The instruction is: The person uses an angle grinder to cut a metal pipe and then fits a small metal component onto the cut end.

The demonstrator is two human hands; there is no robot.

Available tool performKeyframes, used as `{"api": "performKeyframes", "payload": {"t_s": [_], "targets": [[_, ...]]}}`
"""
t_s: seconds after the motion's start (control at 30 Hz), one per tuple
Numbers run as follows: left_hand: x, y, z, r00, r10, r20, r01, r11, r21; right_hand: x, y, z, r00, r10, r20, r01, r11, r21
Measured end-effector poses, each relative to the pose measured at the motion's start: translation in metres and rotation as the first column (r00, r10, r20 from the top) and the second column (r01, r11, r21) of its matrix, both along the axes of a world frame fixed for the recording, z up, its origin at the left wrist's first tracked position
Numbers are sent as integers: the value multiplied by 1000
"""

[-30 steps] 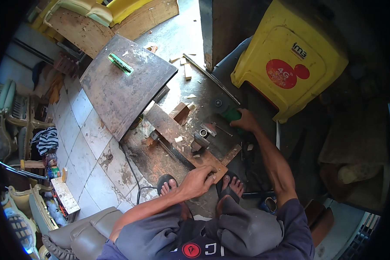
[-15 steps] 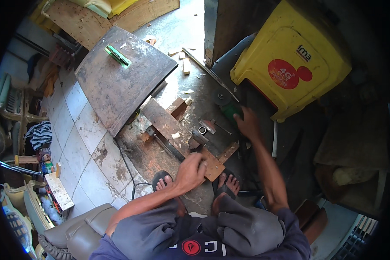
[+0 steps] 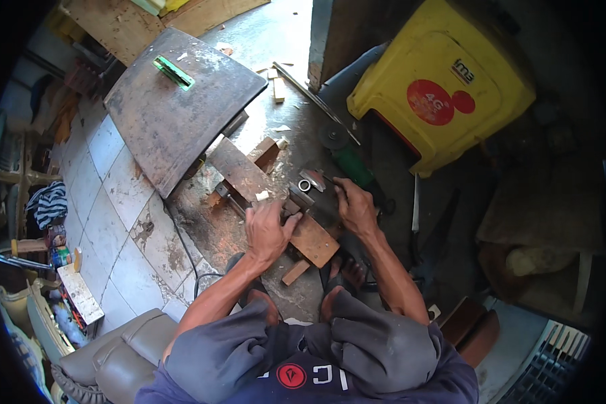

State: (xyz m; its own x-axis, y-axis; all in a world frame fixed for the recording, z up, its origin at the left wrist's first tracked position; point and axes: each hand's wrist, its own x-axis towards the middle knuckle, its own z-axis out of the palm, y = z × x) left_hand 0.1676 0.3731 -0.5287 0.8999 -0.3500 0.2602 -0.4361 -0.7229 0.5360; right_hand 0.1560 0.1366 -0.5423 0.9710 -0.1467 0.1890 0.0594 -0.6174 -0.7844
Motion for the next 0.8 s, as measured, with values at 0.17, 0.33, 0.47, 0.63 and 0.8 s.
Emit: {"api": "performKeyframes", "payload": {"t_s": [0.17, 0.33, 0.47, 0.63, 0.8], "targets": [[-12, 20, 4, 1000, -7, 18, 6, 1000, 30, -30, 14, 6, 989, 46, -141, -40, 998, 44], [-13, 38, 9, 993, -73, -90, 73, 997, 2, -55, 28, -3, 963, 4, -269, 16, 997, 74], [-10, 39, 11, 980, -107, -166, 103, 994, -27, -54, 25, 12, 963, 27, -270, 16, 988, 155], [-3, 35, 2, 978, -142, -151, 126, 986, -112, -37, 27, -2, 930, 39, -366, -4, 995, 98], [-2, 46, 2, 969, -136, -208, 106, 984, -145, -6, -27, 13, 943, -88, -320, 97, 995, 11]]}}
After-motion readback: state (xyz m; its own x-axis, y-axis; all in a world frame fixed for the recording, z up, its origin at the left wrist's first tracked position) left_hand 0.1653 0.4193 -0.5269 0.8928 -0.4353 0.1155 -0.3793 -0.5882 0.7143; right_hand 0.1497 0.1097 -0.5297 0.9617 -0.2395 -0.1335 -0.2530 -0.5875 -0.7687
